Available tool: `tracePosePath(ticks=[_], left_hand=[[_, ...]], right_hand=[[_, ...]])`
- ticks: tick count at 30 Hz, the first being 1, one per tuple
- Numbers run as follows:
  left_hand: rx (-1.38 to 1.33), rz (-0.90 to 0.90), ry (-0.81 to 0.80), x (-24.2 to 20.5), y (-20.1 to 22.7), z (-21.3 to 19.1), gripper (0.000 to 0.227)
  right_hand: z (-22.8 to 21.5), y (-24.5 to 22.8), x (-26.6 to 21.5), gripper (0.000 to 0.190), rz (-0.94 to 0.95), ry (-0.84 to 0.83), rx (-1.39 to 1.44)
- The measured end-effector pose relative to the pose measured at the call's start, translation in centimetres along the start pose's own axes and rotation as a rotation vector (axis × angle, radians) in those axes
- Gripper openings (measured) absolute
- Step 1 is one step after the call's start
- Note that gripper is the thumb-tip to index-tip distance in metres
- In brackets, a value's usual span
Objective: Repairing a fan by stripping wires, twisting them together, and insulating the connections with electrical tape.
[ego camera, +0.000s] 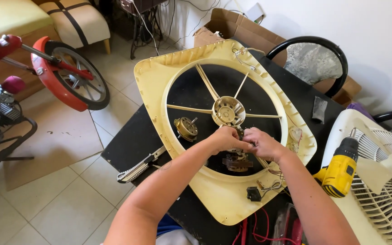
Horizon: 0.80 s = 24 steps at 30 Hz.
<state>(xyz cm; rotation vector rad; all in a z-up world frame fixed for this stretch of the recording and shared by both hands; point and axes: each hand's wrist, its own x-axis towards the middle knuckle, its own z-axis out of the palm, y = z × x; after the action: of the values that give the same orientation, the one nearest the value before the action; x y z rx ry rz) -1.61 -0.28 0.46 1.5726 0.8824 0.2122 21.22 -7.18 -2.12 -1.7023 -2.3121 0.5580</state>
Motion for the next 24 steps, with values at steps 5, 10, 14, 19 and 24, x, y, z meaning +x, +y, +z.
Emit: tracePosePath(ticks=[5, 10, 14, 19, 24], left_hand=[[0.016, 0.007, 0.003, 0.0, 0.3, -0.3, 0.058], [0.065, -0.039, 0.061, -1.1, 1.2, -0.4, 0.059], [0.052, -0.049, 0.088, 2.1, -1.7, 0.8, 0.059], [-0.06, -0.07, 0.106, 1.6, -1.5, 0.5, 0.066], [-0.115, -0.075, 0.126, 1.4, -1.5, 0.1, 0.072]], right_hand=[[0.3, 0.8, 0.4, 0.034, 0.001, 0.048, 0.04], [0.7, 0.4, 0.0, 0.037, -0.193, 0.125, 0.026], [-1.8, -1.9, -0.9, 0.018, 0.091, 0.088, 0.301], [-3.5, -5.3, -0.8, 0.012, 0.241, 0.067, 0.43], [-4.1, -7.1, -0.5, 0.04, 0.2, 0.022, 0.473]])
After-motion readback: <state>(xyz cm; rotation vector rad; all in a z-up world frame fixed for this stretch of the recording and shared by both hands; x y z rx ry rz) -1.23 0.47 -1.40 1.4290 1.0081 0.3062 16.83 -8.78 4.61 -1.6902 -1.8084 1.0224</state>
